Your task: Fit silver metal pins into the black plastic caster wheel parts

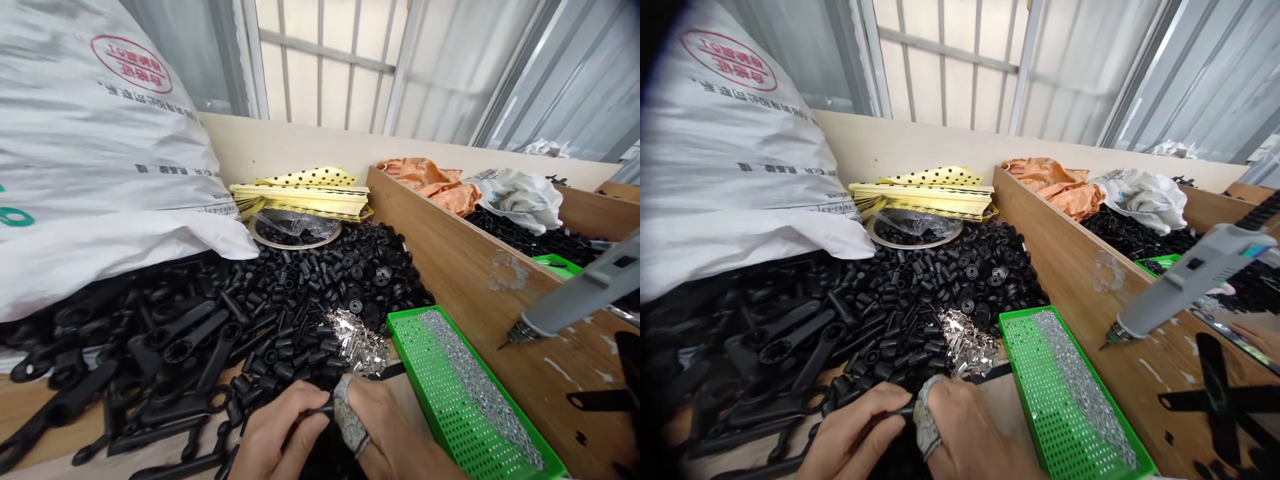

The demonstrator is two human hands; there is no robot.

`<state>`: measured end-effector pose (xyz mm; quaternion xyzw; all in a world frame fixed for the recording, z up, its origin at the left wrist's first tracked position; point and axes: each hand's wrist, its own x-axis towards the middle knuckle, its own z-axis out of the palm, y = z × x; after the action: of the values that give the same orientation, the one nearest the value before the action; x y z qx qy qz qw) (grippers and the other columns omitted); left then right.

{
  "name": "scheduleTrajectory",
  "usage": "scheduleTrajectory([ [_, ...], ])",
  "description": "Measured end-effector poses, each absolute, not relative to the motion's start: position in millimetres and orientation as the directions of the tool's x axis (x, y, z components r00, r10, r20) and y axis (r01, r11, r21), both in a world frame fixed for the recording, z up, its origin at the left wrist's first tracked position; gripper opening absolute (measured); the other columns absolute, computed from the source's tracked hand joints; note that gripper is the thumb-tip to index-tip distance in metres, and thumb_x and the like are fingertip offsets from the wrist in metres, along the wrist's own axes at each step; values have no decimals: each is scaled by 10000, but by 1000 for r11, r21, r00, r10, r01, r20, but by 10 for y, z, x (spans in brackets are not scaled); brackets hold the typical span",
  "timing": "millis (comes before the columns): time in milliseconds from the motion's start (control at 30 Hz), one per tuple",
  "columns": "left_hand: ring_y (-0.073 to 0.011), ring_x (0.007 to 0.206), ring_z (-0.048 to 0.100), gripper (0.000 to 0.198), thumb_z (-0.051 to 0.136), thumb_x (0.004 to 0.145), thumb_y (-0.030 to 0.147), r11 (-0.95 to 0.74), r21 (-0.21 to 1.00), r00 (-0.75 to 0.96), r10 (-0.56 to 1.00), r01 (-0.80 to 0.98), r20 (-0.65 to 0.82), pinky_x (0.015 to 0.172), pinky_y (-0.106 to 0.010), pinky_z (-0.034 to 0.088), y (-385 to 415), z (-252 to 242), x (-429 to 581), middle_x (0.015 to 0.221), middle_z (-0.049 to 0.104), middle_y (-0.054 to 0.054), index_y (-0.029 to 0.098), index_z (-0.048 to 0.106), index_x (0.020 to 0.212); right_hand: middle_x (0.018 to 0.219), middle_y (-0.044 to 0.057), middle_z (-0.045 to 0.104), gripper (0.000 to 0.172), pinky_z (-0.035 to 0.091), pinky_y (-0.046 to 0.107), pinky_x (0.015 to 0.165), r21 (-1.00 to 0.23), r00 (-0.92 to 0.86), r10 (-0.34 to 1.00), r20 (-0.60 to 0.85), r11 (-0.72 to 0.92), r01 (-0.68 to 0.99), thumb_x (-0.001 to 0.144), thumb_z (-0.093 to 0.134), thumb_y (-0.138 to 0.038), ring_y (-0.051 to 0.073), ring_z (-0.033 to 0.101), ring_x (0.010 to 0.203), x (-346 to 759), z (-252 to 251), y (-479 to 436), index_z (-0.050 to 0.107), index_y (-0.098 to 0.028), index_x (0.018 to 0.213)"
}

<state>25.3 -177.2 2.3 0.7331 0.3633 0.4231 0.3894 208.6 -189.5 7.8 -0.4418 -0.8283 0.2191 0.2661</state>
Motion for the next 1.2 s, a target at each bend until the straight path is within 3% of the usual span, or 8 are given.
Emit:
scheduleTrajectory([
  [67, -156, 732, 640, 183, 526, 854, 125, -524, 823, 386, 822, 222, 419, 694, -203, 513, -1776, 43, 242, 803, 656, -1, 257, 625, 933, 837, 21, 566, 148, 426, 272, 662, -686, -418, 895, 153, 401, 607, 800, 388, -88, 176, 546, 755, 2100, 27, -1944, 435, -222, 843],
  [200, -147, 775, 652, 239, 560, 831, 96, -570, 782, 367, 804, 251, 468, 718, -177, 504, -1768, 12, 220, 823, 661, 21, 285, 602, 971, 940, 27, 573, 197, 433, 270, 787, -741, -395, 903, 166, 379, 554, 818, 390, -79, 187, 552, 898, 2101, 55, -1972, 451, -232, 926],
  [500, -153, 673, 637, 136, 583, 848, 220, -451, 842, 337, 874, 297, 350, 602, -192, 492, -1707, -37, 145, 793, 691, 11, 263, 650, 957, 851, 46, 574, 181, 473, 310, 757, -660, -443, 879, 177, 440, 609, 738, 395, -63, 204, 561, 812, 2034, 227, -1858, 463, -212, 815],
  [700, -175, 760, 648, 197, 521, 863, 125, -553, 814, 319, 815, 177, 484, 693, -233, 512, -1765, -91, 231, 834, 675, -27, 241, 621, 989, 1073, 49, 590, 366, 475, 311, 847, -732, -380, 923, 57, 297, 613, 840, 407, -93, 211, 556, 1022, 2116, 70, -1969, 450, -263, 1161],
  [800, -180, 841, 652, 217, 548, 845, 98, -585, 775, 328, 800, 239, 503, 755, -237, 509, -1672, -65, 201, 901, 688, -31, 240, 618, 994, 1022, 57, 595, 369, 476, 307, 836, -680, -451, 890, 75, 377, 630, 764, 395, -26, 209, 561, 977, 2109, 163, -1855, 482, -230, 1059],
  [933, -199, 880, 644, 165, 557, 840, 128, -575, 701, 328, 818, 422, 473, 781, -278, 518, -1433, -57, 88, 916, 692, -45, 217, 636, 952, 890, 65, 552, 212, 458, 346, 782, -524, -439, 892, 108, 427, 737, 742, 389, -20, 213, 532, 851, 2083, 321, -1575, 468, -192, 837],
  [1100, -215, 848, 646, 145, 554, 833, 167, -569, 592, 323, 818, 571, 475, 746, -302, 533, -1256, -170, -24, 879, 698, -51, 209, 646, 936, 903, 57, 518, 254, 424, 322, 769, -464, -445, 892, 78, 427, 776, 644, 414, 22, 201, 498, 860, 2136, 329, -1361, 445, -187, 784],
  [1200, -222, 912, 631, 143, 532, 852, 177, -623, 510, 382, 776, 594, 502, 804, -319, 519, -1196, -187, -73, 941, 702, -66, 206, 634, 948, 900, 52, 518, 255, 406, 305, 766, -420, -452, 889, 68, 437, 796, 630, 409, 27, 194, 494, 868, 2183, 288, -1288, 438, -190, 761],
])
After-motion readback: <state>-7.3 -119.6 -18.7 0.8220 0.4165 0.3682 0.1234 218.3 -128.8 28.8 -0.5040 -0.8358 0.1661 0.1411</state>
